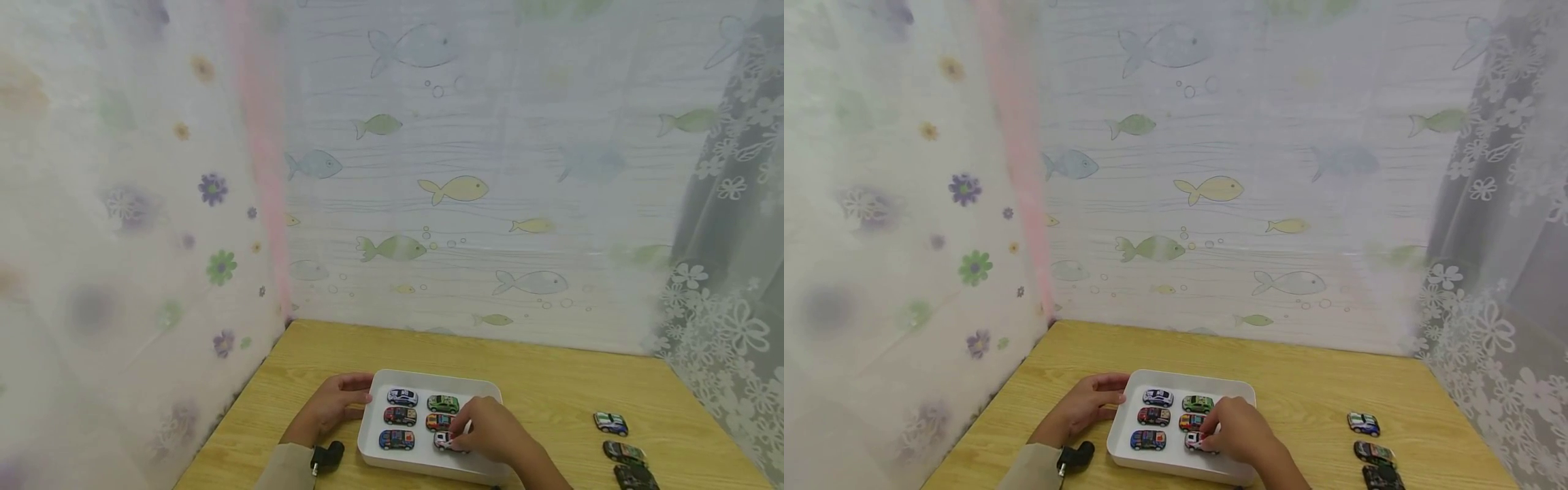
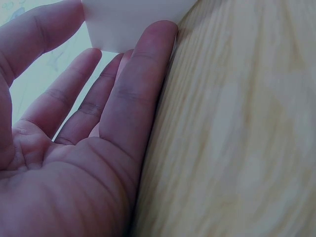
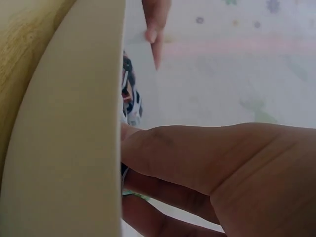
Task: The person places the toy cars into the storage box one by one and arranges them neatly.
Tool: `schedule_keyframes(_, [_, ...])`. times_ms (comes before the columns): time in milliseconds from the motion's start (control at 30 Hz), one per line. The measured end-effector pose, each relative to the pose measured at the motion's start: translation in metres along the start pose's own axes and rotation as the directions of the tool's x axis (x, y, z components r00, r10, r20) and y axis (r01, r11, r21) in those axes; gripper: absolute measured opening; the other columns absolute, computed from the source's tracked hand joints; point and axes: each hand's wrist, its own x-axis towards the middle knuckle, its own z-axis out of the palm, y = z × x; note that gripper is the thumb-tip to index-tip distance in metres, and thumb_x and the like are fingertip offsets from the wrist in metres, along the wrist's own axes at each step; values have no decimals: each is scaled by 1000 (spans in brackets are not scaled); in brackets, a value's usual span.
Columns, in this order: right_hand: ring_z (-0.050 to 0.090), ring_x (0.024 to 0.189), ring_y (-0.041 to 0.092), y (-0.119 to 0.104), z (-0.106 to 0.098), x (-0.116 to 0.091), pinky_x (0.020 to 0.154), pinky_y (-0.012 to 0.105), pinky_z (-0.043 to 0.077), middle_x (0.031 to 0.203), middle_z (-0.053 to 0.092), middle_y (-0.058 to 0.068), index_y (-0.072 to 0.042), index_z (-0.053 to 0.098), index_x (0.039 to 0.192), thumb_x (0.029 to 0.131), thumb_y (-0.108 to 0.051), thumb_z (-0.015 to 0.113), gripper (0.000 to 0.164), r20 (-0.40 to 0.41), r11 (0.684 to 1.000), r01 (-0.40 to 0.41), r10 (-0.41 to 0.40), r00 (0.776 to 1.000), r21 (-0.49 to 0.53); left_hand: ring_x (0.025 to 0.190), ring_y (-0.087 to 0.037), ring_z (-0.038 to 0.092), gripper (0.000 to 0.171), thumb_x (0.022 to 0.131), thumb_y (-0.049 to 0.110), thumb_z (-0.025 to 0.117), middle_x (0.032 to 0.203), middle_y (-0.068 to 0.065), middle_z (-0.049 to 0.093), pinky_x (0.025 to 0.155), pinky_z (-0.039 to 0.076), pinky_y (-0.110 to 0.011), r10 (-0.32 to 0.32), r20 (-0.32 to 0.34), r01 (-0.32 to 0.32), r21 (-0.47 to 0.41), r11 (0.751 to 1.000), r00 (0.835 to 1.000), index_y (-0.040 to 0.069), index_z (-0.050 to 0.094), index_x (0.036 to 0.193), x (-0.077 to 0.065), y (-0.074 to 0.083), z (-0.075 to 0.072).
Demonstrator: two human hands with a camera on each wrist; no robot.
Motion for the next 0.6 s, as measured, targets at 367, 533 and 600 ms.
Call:
schedule_keyframes(367, [51, 67, 0, 1, 9, 4, 57, 22, 44, 78, 71, -18, -22, 81, 79, 78, -19, 90, 9, -27, 999, 46, -45, 999, 3, 121, -27, 66, 56, 97, 9, 72, 148, -22, 56, 96, 61, -45, 11, 20, -11, -4, 1000, 1000, 0, 52, 148, -1, -1, -1])
schedule_keyframes(533, [51, 68, -1, 1, 14, 6, 59, 21, 44, 78, 70, -20, -24, 82, 79, 78, -21, 90, 8, -31, 999, 39, -40, 999, -17, 119, -26, 67, 56, 96, 11, 74, 147, -20, 58, 95, 61, -45, -1, 6, 1, 5, 1000, 1000, 2, 54, 147, 0, 0, -1])
schedule_keyframes(600, [52, 68, -2, 2, 15, 6, 59, 21, 44, 78, 71, -20, -24, 82, 79, 78, -21, 90, 8, -33, 999, 34, -35, 999, -13, 119, -26, 67, 55, 95, 12, 74, 146, -19, 58, 96, 61, -45, -6, 3, 6, 6, 1000, 1000, 3, 55, 147, 0, 0, -1])
